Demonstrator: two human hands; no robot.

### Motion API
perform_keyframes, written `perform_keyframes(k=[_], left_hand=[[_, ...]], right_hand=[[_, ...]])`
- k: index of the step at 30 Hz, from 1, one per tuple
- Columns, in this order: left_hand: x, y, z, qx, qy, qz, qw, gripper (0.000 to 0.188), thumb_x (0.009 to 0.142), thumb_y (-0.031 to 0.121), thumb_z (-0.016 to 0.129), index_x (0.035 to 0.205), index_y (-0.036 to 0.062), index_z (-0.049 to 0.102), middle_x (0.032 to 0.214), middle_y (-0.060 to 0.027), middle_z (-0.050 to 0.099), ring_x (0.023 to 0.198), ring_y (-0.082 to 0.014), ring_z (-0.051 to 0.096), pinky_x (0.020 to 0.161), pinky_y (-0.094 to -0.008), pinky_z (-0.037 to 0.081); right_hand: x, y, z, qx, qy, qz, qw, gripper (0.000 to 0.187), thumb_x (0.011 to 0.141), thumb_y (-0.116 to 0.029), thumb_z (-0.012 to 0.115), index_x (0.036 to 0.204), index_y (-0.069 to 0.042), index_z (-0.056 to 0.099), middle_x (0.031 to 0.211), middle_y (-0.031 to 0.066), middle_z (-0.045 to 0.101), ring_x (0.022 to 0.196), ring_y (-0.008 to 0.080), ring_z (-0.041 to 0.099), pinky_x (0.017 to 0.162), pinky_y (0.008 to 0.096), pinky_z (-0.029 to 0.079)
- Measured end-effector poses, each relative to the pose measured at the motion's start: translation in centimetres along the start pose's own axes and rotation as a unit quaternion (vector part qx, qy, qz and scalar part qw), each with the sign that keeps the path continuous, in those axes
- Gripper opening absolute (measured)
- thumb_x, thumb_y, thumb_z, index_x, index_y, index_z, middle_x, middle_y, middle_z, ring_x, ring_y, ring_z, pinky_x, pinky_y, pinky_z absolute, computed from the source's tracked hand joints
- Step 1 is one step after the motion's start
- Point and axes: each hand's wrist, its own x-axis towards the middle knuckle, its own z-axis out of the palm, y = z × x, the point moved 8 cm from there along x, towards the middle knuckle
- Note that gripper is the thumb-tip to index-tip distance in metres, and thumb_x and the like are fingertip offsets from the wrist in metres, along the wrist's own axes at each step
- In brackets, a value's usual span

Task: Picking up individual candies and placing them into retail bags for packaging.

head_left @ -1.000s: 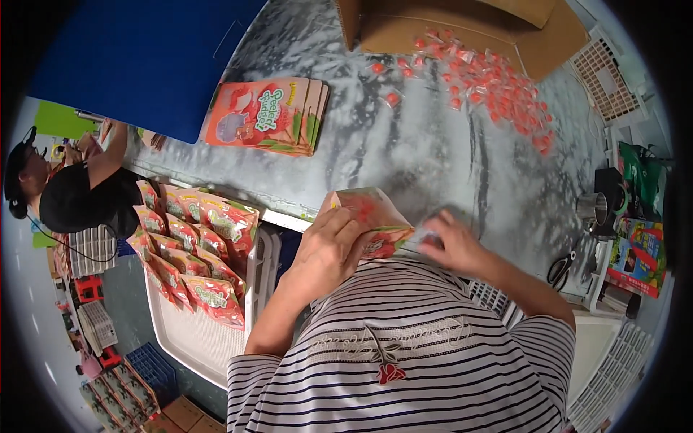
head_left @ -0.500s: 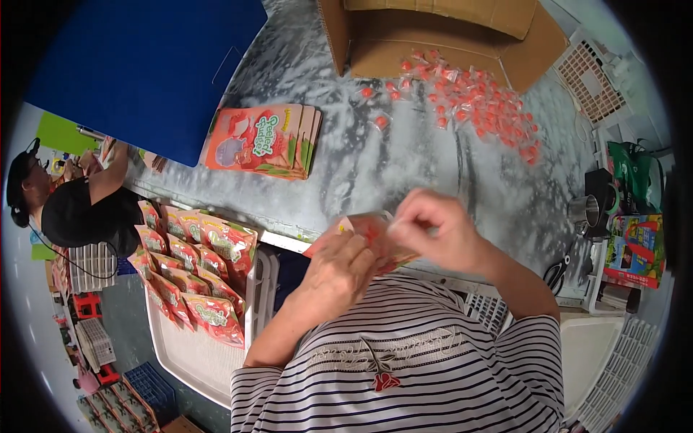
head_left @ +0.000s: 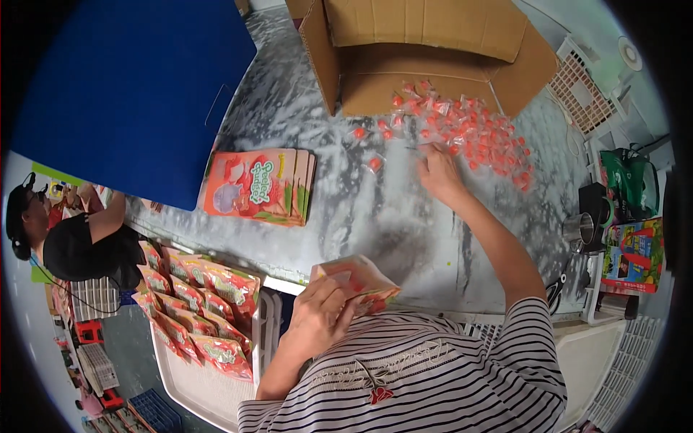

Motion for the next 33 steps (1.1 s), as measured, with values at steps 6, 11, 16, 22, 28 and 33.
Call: perform_keyframes(k=[6, 11, 16, 22, 28, 33], left_hand=[[0.2, -2.3, 0.4, -0.003, -0.004, -0.048, 0.999, 0.013, 0.073, 0.005, 0.073, 0.081, 0.0000, 0.064, 0.081, -0.0144, 0.061, 0.072, -0.0326, 0.061, 0.065, -0.0390, 0.052], [1.6, -2.8, 0.9, -0.003, -0.012, -0.041, 0.999, 0.012, 0.073, 0.004, 0.073, 0.079, 0.0004, 0.063, 0.080, -0.0144, 0.061, 0.071, -0.0321, 0.061, 0.064, -0.0388, 0.051], [2.3, -3.0, 1.2, 0.000, -0.014, -0.045, 0.999, 0.010, 0.075, 0.004, 0.071, 0.081, 0.0005, 0.064, 0.082, -0.0140, 0.062, 0.073, -0.0313, 0.062, 0.067, -0.0385, 0.052], [2.3, -2.9, 1.4, -0.004, -0.023, -0.055, 0.998, 0.012, 0.075, 0.002, 0.071, 0.086, 0.0009, 0.066, 0.083, -0.0135, 0.063, 0.075, -0.0304, 0.063, 0.067, -0.0378, 0.052], [2.1, -2.8, 1.5, -0.013, -0.017, -0.054, 0.998, 0.015, 0.074, 0.000, 0.071, 0.089, 0.0006, 0.067, 0.082, -0.0128, 0.063, 0.072, -0.0303, 0.061, 0.065, -0.0370, 0.051], [1.6, -2.7, 1.4, -0.003, -0.008, -0.053, 0.999, 0.011, 0.075, 0.004, 0.070, 0.081, -0.0003, 0.063, 0.088, -0.0174, 0.063, 0.080, -0.0345, 0.063, 0.071, -0.0400, 0.053]], right_hand=[[-0.9, 0.0, 2.7, -0.219, 0.028, -0.077, 0.972, 0.040, 0.080, -0.001, 0.063, 0.119, 0.000, 0.052, 0.120, 0.0215, 0.044, 0.101, 0.0369, 0.053, 0.085, 0.0422, 0.047], [-0.2, -0.1, 5.1, 0.032, -0.024, -0.029, 0.999, 0.046, 0.082, -0.009, 0.067, 0.123, -0.002, 0.049, 0.127, 0.0213, 0.042, 0.114, 0.0393, 0.045, 0.098, 0.0450, 0.038], [4.7, -3.6, 5.3, -0.110, 0.027, -0.112, 0.987, 0.066, 0.082, -0.039, 0.068, 0.133, -0.005, 0.044, 0.143, 0.0218, 0.032, 0.129, 0.0402, 0.032, 0.108, 0.0488, 0.027], [6.2, -5.5, 9.8, -0.165, -0.019, -0.115, 0.979, 0.063, 0.079, -0.053, 0.064, 0.127, -0.013, 0.056, 0.143, 0.0195, 0.034, 0.133, 0.0413, 0.025, 0.111, 0.0548, 0.016], [2.9, -6.5, 10.1, -0.121, -0.010, -0.211, 0.970, 0.026, 0.087, -0.029, 0.059, 0.101, -0.008, 0.062, 0.117, 0.0096, 0.053, 0.111, 0.0315, 0.045, 0.098, 0.0459, 0.032], [-3.8, -6.9, 8.4, -0.107, -0.036, -0.232, 0.966, 0.019, 0.083, -0.020, 0.064, 0.098, -0.008, 0.063, 0.107, 0.0047, 0.057, 0.103, 0.0253, 0.050, 0.088, 0.0390, 0.040]])
